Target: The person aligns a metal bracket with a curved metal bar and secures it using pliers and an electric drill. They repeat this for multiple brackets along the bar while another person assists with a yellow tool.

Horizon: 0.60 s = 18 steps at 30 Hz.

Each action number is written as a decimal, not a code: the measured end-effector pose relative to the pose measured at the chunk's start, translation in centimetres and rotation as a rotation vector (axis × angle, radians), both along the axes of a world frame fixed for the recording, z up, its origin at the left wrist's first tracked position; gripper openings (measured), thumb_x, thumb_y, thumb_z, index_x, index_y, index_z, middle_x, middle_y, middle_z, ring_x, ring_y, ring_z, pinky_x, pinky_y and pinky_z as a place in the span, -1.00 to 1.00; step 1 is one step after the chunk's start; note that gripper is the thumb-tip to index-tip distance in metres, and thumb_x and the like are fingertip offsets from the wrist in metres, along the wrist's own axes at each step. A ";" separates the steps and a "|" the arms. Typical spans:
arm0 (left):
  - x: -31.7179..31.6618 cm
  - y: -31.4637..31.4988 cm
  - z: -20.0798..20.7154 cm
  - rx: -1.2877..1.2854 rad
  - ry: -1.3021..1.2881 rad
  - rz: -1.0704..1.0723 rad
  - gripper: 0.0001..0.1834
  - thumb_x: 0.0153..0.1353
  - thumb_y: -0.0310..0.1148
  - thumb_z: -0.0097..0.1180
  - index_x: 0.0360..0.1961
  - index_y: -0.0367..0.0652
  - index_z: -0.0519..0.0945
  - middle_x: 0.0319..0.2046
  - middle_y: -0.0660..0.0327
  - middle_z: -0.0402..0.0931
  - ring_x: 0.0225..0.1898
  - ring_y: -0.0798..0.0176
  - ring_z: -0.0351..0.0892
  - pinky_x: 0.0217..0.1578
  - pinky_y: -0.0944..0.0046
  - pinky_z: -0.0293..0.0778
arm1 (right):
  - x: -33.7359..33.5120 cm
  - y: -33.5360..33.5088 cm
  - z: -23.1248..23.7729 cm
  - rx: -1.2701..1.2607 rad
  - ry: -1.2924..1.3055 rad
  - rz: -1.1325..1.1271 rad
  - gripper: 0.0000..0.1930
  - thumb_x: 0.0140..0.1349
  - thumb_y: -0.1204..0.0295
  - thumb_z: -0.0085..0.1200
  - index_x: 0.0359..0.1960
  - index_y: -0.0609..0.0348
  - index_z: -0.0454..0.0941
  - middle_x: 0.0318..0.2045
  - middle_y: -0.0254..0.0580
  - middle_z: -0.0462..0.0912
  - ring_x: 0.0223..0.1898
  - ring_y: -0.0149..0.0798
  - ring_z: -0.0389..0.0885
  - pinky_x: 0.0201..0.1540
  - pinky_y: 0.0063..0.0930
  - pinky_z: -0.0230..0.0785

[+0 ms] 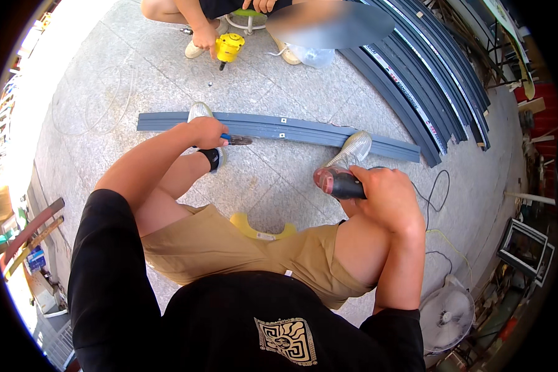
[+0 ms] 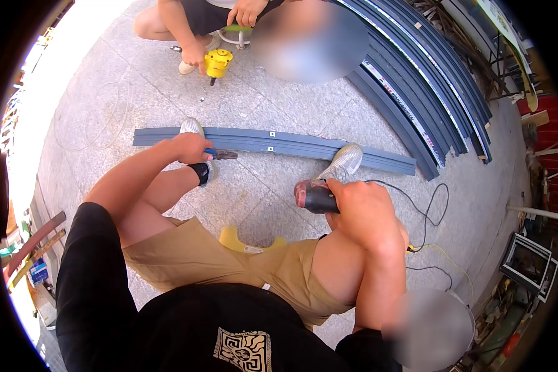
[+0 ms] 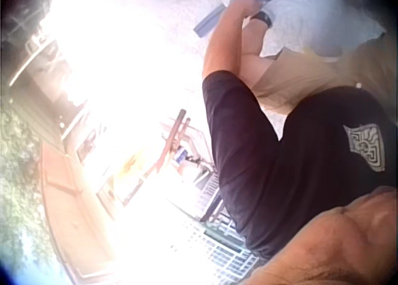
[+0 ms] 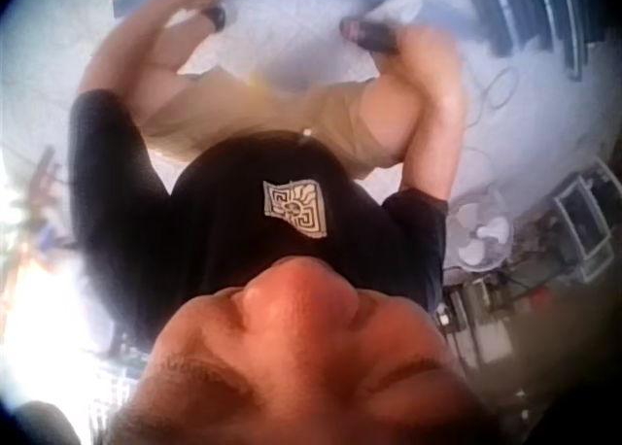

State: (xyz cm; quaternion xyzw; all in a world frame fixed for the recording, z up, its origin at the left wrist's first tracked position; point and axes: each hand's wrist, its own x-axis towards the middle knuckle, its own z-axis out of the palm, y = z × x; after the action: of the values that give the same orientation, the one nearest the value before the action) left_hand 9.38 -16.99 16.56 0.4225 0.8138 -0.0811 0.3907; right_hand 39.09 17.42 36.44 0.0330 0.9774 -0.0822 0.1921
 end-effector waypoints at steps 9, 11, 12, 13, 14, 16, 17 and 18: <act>5.0 4.0 -12.4 0.119 -0.044 0.356 -0.40 0.48 0.15 0.16 0.20 -0.13 0.77 0.09 -0.11 0.77 0.17 -0.24 0.73 0.23 -0.15 0.59 | 0.6 0.8 -0.6 -0.004 -0.013 0.001 -0.58 0.15 0.27 0.38 0.09 -0.09 0.70 -0.42 -0.02 0.79 -0.33 0.15 0.81 -0.23 0.04 0.64; 5.8 2.7 -15.4 0.196 -0.054 0.380 -0.43 0.47 0.19 0.17 0.03 -0.13 0.80 -0.04 -0.15 0.78 0.07 -0.28 0.75 0.14 -0.19 0.60 | 0.1 0.6 -0.5 -0.008 -0.026 0.007 -0.54 0.15 0.27 0.40 0.12 -0.11 0.68 -0.41 -0.03 0.80 -0.32 0.15 0.81 -0.23 0.04 0.64; 6.4 3.3 -16.1 0.202 -0.058 0.377 -0.43 0.47 0.20 0.16 0.01 -0.12 0.80 -0.07 -0.14 0.79 0.05 -0.28 0.75 0.11 -0.19 0.61 | 0.1 0.5 -0.5 0.000 -0.044 -0.004 -0.51 0.15 0.28 0.42 0.16 -0.13 0.66 -0.39 -0.04 0.80 -0.32 0.15 0.81 -0.23 0.04 0.64; 6.9 3.9 -16.8 0.209 -0.062 0.374 -0.42 0.47 0.21 0.15 -0.02 -0.12 0.80 -0.10 -0.13 0.79 0.03 -0.28 0.76 0.08 -0.19 0.61 | -0.1 0.5 -0.3 -0.001 -0.050 -0.004 -0.51 0.15 0.28 0.42 0.16 -0.13 0.66 -0.39 -0.04 0.80 -0.32 0.15 0.81 -0.23 0.04 0.64; 7.1 4.7 -17.2 0.185 -0.080 0.374 -0.41 0.47 0.24 0.13 -0.06 -0.10 0.81 -0.14 -0.11 0.79 0.00 -0.28 0.76 0.04 -0.20 0.61 | 0.0 0.5 0.0 0.010 -0.075 -0.021 -0.46 0.14 0.30 0.44 0.20 -0.14 0.63 -0.37 -0.05 0.81 -0.30 0.14 0.82 -0.22 0.03 0.64; 7.2 4.0 -19.2 0.198 -0.071 0.430 -0.40 0.48 0.25 0.12 -0.05 -0.10 0.80 -0.16 -0.10 0.79 -0.01 -0.28 0.77 0.03 -0.20 0.61 | -0.6 0.2 0.2 0.005 -0.090 -0.018 -0.42 0.13 0.32 0.46 0.24 -0.14 0.60 -0.34 -0.07 0.82 -0.29 0.13 0.82 -0.22 0.03 0.64; 7.5 4.5 -19.3 0.227 -0.076 0.469 -0.39 0.48 0.27 0.10 -0.05 -0.10 0.79 -0.19 -0.10 0.79 -0.03 -0.28 0.77 0.02 -0.20 0.61 | -0.4 0.2 0.3 -0.004 -0.083 -0.022 -0.37 0.12 0.35 0.48 0.28 -0.15 0.58 -0.30 -0.09 0.83 -0.28 0.12 0.82 -0.22 0.01 0.64; 7.5 5.0 -19.4 0.223 -0.082 0.466 -0.39 0.48 0.27 0.10 -0.05 -0.10 0.79 -0.19 -0.10 0.79 -0.03 -0.28 0.77 0.02 -0.20 0.61 | -0.5 0.3 0.3 -0.013 -0.077 -0.025 -0.33 0.10 0.38 0.49 0.31 -0.15 0.55 -0.27 -0.10 0.84 -0.26 0.10 0.83 -0.22 0.00 0.64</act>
State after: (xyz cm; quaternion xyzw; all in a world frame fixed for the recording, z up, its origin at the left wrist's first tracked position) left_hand 16.86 -11.95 -2.89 0.2671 0.8765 0.1187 0.3826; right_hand 38.64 17.68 36.74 0.0471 0.9682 -0.0896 0.2289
